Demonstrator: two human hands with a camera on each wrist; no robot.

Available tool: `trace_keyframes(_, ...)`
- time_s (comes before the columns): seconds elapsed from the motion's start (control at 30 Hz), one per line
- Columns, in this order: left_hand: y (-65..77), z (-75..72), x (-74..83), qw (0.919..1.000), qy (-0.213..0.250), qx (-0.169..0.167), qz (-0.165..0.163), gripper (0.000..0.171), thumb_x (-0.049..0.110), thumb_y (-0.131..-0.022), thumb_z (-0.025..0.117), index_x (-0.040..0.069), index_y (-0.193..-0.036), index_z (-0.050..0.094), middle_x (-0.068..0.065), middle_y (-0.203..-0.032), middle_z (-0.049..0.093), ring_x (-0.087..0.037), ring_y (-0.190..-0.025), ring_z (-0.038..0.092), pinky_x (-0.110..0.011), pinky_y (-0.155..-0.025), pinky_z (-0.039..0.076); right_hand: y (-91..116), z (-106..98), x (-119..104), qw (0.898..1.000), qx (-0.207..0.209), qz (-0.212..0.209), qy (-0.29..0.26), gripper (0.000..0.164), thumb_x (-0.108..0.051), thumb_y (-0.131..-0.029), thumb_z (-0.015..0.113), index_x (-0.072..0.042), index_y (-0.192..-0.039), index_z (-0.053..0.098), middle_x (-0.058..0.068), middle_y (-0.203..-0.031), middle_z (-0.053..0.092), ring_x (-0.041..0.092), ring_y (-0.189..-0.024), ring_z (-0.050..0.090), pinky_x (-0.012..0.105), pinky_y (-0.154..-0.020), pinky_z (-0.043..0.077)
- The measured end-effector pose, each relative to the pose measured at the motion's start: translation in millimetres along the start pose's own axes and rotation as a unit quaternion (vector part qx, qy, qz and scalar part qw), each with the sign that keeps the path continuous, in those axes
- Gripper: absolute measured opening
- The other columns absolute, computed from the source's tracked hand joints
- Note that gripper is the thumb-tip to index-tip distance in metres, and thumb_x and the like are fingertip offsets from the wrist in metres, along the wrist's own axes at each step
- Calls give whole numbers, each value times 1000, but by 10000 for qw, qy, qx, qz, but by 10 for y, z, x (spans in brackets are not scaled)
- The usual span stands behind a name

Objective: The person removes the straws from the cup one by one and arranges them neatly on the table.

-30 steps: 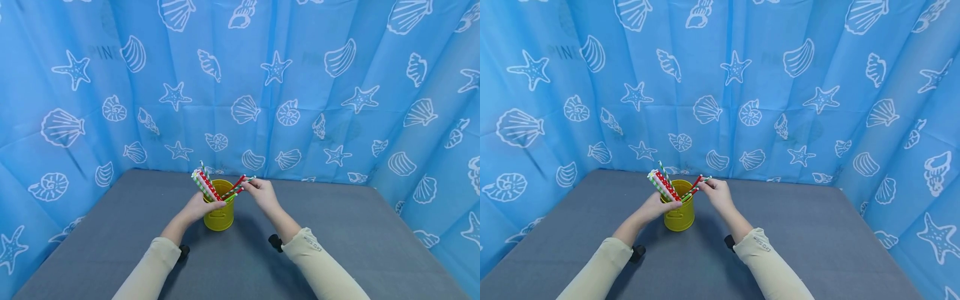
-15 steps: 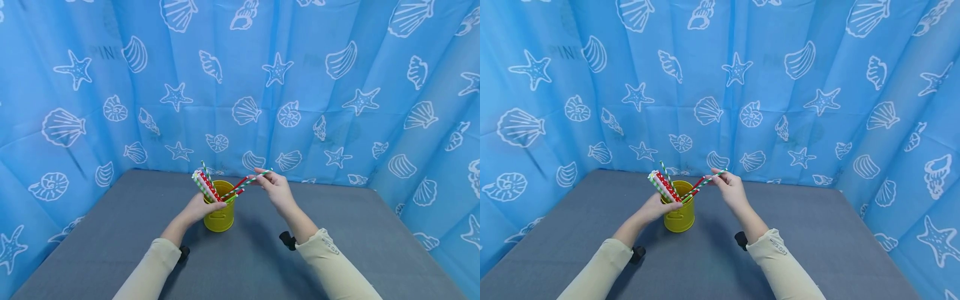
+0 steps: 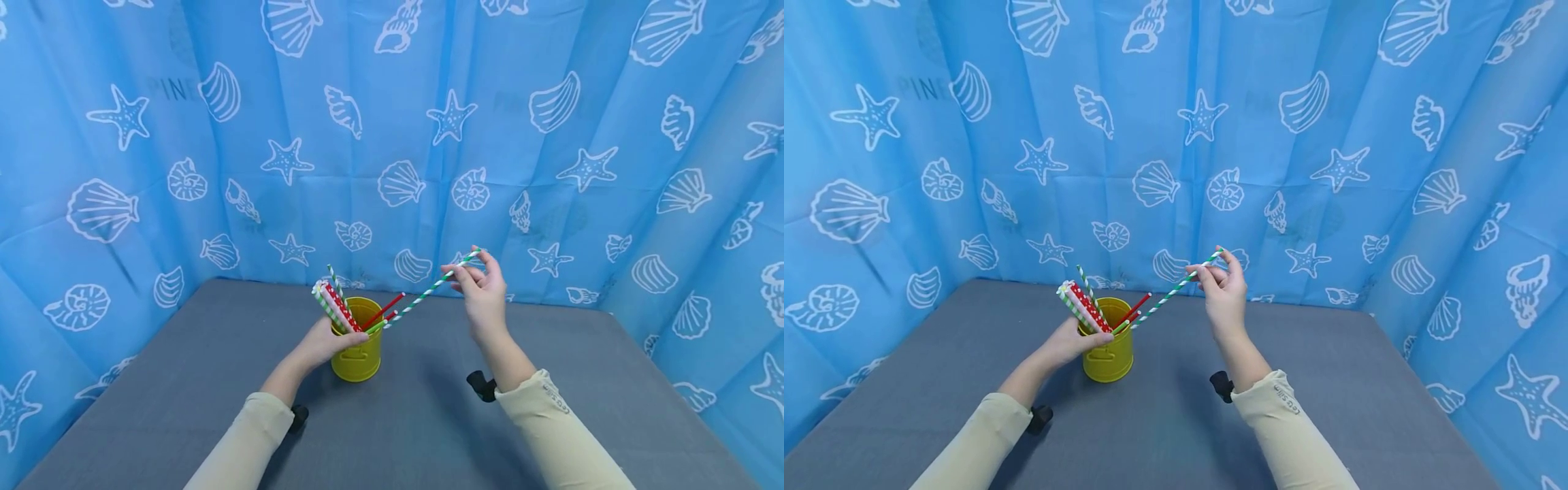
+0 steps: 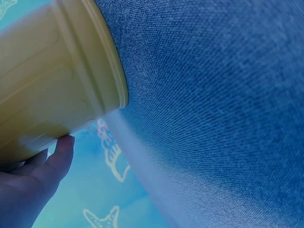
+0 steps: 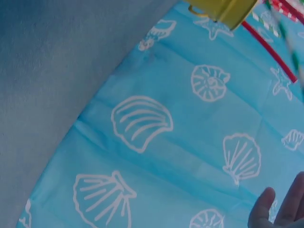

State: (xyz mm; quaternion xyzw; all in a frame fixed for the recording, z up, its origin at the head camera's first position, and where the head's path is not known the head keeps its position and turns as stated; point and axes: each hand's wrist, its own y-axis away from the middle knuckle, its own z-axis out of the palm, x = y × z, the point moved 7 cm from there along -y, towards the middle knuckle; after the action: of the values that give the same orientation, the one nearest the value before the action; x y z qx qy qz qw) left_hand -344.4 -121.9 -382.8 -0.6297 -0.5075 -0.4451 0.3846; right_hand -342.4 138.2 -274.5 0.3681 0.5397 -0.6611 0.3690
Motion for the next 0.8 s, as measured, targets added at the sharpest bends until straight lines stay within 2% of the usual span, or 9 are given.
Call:
trace_keyframes(0.13,0,-15,-2,10000,-11,15,4,68,33,-85,76,6,-138,42,-12,-131,51,-29,-118,49,-48,-101,42,-40,-73,-35,9991,290,-199,-241,17,-1,-97,56,-6,-108,45,-6,-81,71,12,-76,68,29,-72,56)
trace_keyframes(0.23,0,-11,-7,10000,-7,22,14,67,32,-85,76,5,-137,44,-12,-130,52,-28,-117,50,-48,-101,42,-53,-89,-5,9995,221,-213,-75,8,1,-97,56,-3,-99,49,-4,-81,71,14,-72,68,30,-65,57)
trace_keyframes(0.3,0,-3,-14,10000,-14,8,27,66,32,-85,76,5,-137,44,-12,-130,52,-28,-117,50,-48,-101,42,-53,-91,40,9996,87,-134,217,6,1,-96,56,2,-102,55,-3,-83,69,14,-73,66,28,-63,57)
trace_keyframes(0.37,1,3,-25,10000,-8,4,26,66,32,-85,76,5,-136,44,-12,-130,53,-28,-116,51,-47,-100,43,-54,-81,103,9984,-69,-8,559,15,1,-95,58,6,-109,58,-1,-87,68,14,-75,65,25,-63,56)
trace_keyframes(0.53,8,9,-14,10000,66,1,58,64,31,-85,76,5,-136,46,-11,-129,53,-27,-114,51,-47,-99,44,-68,-26,286,9872,-645,313,1421,32,1,-93,62,4,-124,58,17,-106,64,9,-86,62,23,-72,53)
trace_keyframes(0.63,15,3,5,10000,46,17,60,64,31,-85,76,5,-136,45,-12,-129,53,-28,-115,51,-48,-100,43,-81,-3,426,9780,-1040,475,1746,37,-1,-92,63,2,-129,56,23,-115,61,16,-95,60,23,-77,51)
trace_keyframes(0.8,15,-6,-3,10000,32,42,-29,66,31,-85,76,5,-137,44,-12,-130,52,-28,-117,50,-48,-100,43,-127,14,714,9640,-1534,807,2015,43,-2,-91,66,3,-131,52,23,-117,60,30,-103,57,28,-81,51)
